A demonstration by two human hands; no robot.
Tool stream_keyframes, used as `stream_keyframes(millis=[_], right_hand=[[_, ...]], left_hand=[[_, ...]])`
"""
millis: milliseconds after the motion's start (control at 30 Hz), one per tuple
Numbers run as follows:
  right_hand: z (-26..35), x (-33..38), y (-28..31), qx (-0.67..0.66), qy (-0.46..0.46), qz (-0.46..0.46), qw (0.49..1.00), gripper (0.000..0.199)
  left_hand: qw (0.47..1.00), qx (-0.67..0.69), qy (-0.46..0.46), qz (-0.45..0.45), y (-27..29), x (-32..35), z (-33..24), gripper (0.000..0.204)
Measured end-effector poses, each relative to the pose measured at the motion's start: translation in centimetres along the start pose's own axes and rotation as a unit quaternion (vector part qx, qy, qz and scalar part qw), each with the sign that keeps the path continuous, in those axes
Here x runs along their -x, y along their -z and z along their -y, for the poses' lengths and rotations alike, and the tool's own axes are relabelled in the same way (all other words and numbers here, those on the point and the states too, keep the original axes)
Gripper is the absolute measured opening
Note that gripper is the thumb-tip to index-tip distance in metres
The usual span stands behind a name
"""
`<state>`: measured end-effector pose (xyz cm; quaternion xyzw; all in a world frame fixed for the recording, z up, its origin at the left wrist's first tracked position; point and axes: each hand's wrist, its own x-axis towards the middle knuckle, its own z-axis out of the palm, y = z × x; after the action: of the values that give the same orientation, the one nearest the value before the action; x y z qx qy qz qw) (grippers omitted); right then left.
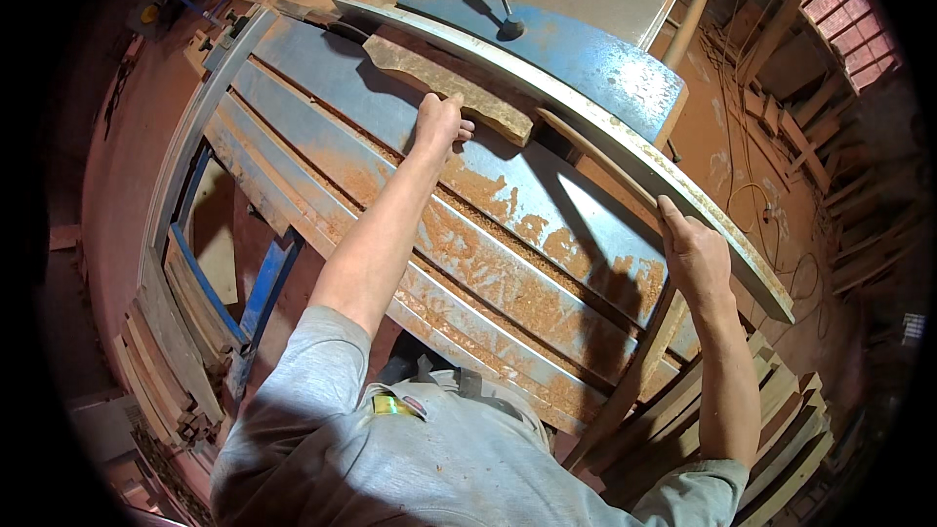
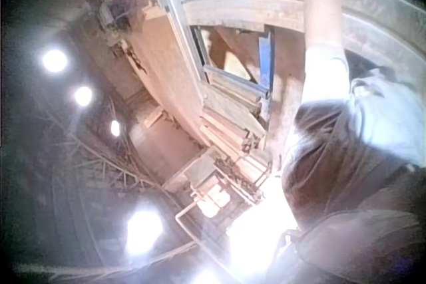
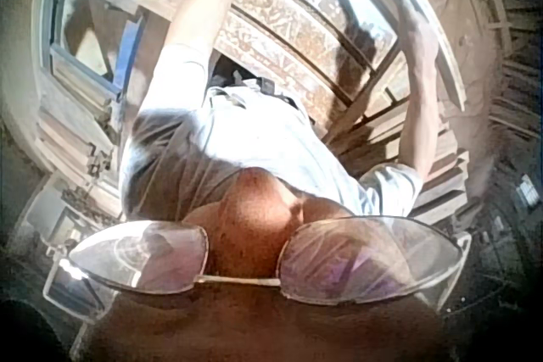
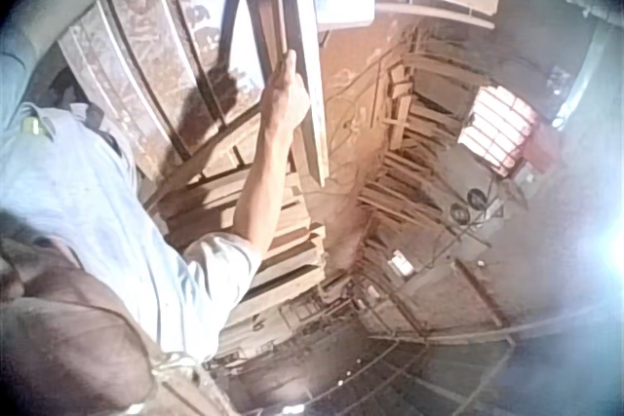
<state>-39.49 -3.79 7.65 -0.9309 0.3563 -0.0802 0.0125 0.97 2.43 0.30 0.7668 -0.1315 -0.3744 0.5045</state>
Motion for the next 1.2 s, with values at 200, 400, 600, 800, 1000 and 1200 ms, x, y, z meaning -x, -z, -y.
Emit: stream_keyframes(millis=[200,400,600,800,1000,1200], right_hand=[[0.8,-0.6,0.2,0.000,-0.002,0.005,1.000,0.029],[1.7,-1.2,0.1,0.003,-0.010,0.010,1.000,0.029],[2.1,-1.5,0.1,0.003,-0.016,0.018,1.000,0.029],[2.9,-2.1,0.2,-0.012,-0.042,0.049,0.998,0.030],[3.4,-2.6,0.2,-0.010,-0.038,0.043,0.998,0.029],[3.3,-2.9,-0.8,-0.011,-0.012,0.007,1.000,0.028]], left_hand=[[1.000,0.011,-0.015,0.005,0.6,-1.2,0.4,0.042],[0.999,0.032,-0.021,-0.004,1.1,-2.1,0.8,0.039],[0.999,0.035,-0.004,0.001,1.4,-2.0,0.3,0.046],[0.999,0.036,-0.010,0.000,1.9,-3.2,0.9,0.040],[0.999,0.047,-0.014,-0.005,2.2,-3.4,0.6,0.047],[0.999,0.048,-0.006,0.001,2.8,-4.2,1.0,0.053]])
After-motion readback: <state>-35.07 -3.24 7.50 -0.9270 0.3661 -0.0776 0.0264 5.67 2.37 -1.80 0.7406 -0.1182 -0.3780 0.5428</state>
